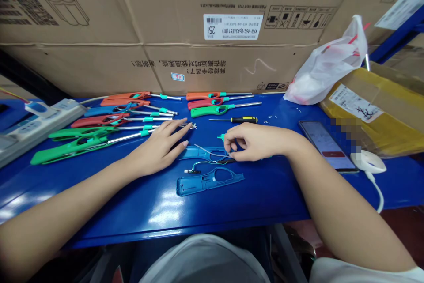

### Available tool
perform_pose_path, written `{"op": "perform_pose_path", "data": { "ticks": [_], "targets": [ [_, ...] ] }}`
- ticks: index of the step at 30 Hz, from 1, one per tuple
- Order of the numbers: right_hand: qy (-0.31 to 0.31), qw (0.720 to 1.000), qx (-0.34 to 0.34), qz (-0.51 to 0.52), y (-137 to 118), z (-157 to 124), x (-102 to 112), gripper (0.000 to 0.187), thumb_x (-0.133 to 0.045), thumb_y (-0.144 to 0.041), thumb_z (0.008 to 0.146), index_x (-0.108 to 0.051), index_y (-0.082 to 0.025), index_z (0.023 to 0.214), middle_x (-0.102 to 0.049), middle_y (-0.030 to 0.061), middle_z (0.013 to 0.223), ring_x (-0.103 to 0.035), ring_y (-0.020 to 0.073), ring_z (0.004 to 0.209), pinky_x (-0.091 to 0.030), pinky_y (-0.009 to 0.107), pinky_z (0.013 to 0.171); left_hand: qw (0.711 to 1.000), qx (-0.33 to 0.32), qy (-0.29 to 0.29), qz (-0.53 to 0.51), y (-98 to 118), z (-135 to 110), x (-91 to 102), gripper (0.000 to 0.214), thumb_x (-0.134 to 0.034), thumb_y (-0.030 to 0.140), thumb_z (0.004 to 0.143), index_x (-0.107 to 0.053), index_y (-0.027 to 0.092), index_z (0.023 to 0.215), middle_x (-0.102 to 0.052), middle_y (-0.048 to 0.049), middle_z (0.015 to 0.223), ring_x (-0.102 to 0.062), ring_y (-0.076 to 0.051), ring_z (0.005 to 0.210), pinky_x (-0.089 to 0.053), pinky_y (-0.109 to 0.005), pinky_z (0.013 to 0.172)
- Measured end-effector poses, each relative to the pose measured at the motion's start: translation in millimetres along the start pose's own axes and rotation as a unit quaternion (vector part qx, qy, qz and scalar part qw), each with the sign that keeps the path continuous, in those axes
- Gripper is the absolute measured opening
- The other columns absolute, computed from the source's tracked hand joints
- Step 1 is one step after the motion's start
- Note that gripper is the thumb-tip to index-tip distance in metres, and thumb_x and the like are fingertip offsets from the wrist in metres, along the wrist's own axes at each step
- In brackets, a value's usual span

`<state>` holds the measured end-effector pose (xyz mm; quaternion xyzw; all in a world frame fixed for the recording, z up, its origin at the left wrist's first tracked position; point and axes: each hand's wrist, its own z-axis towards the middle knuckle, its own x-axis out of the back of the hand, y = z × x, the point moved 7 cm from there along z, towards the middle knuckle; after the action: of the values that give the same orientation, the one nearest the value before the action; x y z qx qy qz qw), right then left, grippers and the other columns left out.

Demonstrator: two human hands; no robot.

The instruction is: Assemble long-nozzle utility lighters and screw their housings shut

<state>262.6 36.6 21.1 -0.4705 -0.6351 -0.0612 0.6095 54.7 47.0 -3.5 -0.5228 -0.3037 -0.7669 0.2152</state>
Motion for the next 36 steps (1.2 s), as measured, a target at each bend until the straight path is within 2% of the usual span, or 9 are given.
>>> {"op": "perform_pose_path", "data": {
  "ticks": [2,4,8,14,18,21,27,32,36],
  "targets": [
    [-0.016,1.000,-0.016,-0.019,2,-3,-2,0.014,-0.069,-0.023,0.080,-0.070,-0.021,0.095,-0.064,-0.0003,0.080,-0.055,0.0138,0.067,-0.042,0.026,0.060,0.999,-0.023,0.012,-0.023,6,0,5.0,0.048,-0.048,0.039,0.103,-0.055,0.016,0.145,-0.049,-0.0176,0.151,-0.042,-0.034,0.141,-0.036,-0.057,0.118],
    [-0.027,0.998,-0.035,-0.044,4,-7,-3,0.015,-0.073,-0.025,0.078,-0.071,-0.022,0.092,-0.065,0.0010,0.084,-0.057,0.0154,0.070,-0.043,0.027,0.062,0.996,-0.071,0.010,-0.052,16,-1,9.9,0.041,-0.055,0.040,0.100,-0.063,0.018,0.135,-0.058,-0.0147,0.139,-0.050,-0.030,0.131,-0.041,-0.051,0.114],
    [-0.019,0.998,-0.026,-0.051,3,-10,-3,0.005,-0.065,-0.024,0.085,-0.069,-0.022,0.087,-0.066,0.0030,0.085,-0.058,0.0171,0.071,-0.045,0.029,0.064,0.990,-0.126,-0.022,-0.056,27,-3,13.1,0.028,-0.054,0.031,0.100,-0.071,0.021,0.120,-0.068,-0.0099,0.120,-0.062,-0.026,0.110,-0.050,-0.044,0.098],
    [0.102,0.995,0.015,-0.001,-2,-11,11,0.016,-0.055,-0.037,0.097,-0.061,-0.022,0.100,-0.067,0.0056,0.099,-0.061,0.0200,0.086,-0.049,0.034,0.077,0.994,-0.106,-0.011,-0.031,11,1,7.0,0.031,-0.049,0.020,0.101,-0.071,0.018,0.122,-0.071,-0.0123,0.119,-0.067,-0.026,0.109,-0.056,-0.044,0.094],
    [0.171,0.983,0.030,0.060,-2,-7,11,0.015,-0.059,-0.037,0.095,-0.060,-0.022,0.098,-0.065,0.0039,0.092,-0.058,0.0183,0.083,-0.049,0.032,0.077,0.997,-0.062,0.044,-0.034,-2,3,10.9,0.033,-0.050,0.018,0.100,-0.067,0.016,0.129,-0.071,-0.0141,0.125,-0.066,-0.028,0.115,-0.055,-0.049,0.100],
    [0.195,0.974,0.041,0.103,-1,-3,8,0.013,-0.061,-0.035,0.094,-0.060,-0.022,0.096,-0.064,0.0030,0.089,-0.057,0.0167,0.079,-0.050,0.031,0.076,0.992,-0.054,0.094,-0.070,-1,2,19.9,0.034,-0.048,0.016,0.101,-0.067,0.018,0.129,-0.072,-0.0124,0.126,-0.065,-0.026,0.117,-0.053,-0.048,0.104],
    [0.196,0.974,0.044,0.105,0,-2,5,0.012,-0.061,-0.033,0.094,-0.061,-0.022,0.095,-0.064,0.0029,0.087,-0.057,0.0159,0.077,-0.051,0.029,0.074,0.990,-0.084,0.068,-0.096,13,2,18.3,0.024,-0.057,0.028,0.099,-0.072,0.019,0.117,-0.074,-0.0093,0.112,-0.066,-0.024,0.106,-0.053,-0.043,0.097],
    [0.166,0.979,0.033,0.116,4,0,1,0.012,-0.061,-0.033,0.093,-0.061,-0.021,0.095,-0.063,0.0019,0.085,-0.057,0.0157,0.076,-0.050,0.029,0.072,0.988,-0.086,0.067,-0.108,14,2,14.5,0.017,-0.057,0.023,0.100,-0.072,0.017,0.099,-0.075,-0.0063,0.096,-0.065,-0.020,0.089,-0.052,-0.035,0.085],
    [0.143,0.981,0.023,0.131,9,2,-4,0.014,-0.061,-0.034,0.093,-0.061,-0.020,0.096,-0.062,0.0013,0.084,-0.056,0.0150,0.074,-0.049,0.028,0.068,0.987,-0.082,0.057,-0.123,15,2,13.5,0.015,-0.056,0.020,0.100,-0.071,0.016,0.098,-0.075,-0.0044,0.090,-0.064,-0.018,0.083,-0.051,-0.032,0.078]
  ]
}}
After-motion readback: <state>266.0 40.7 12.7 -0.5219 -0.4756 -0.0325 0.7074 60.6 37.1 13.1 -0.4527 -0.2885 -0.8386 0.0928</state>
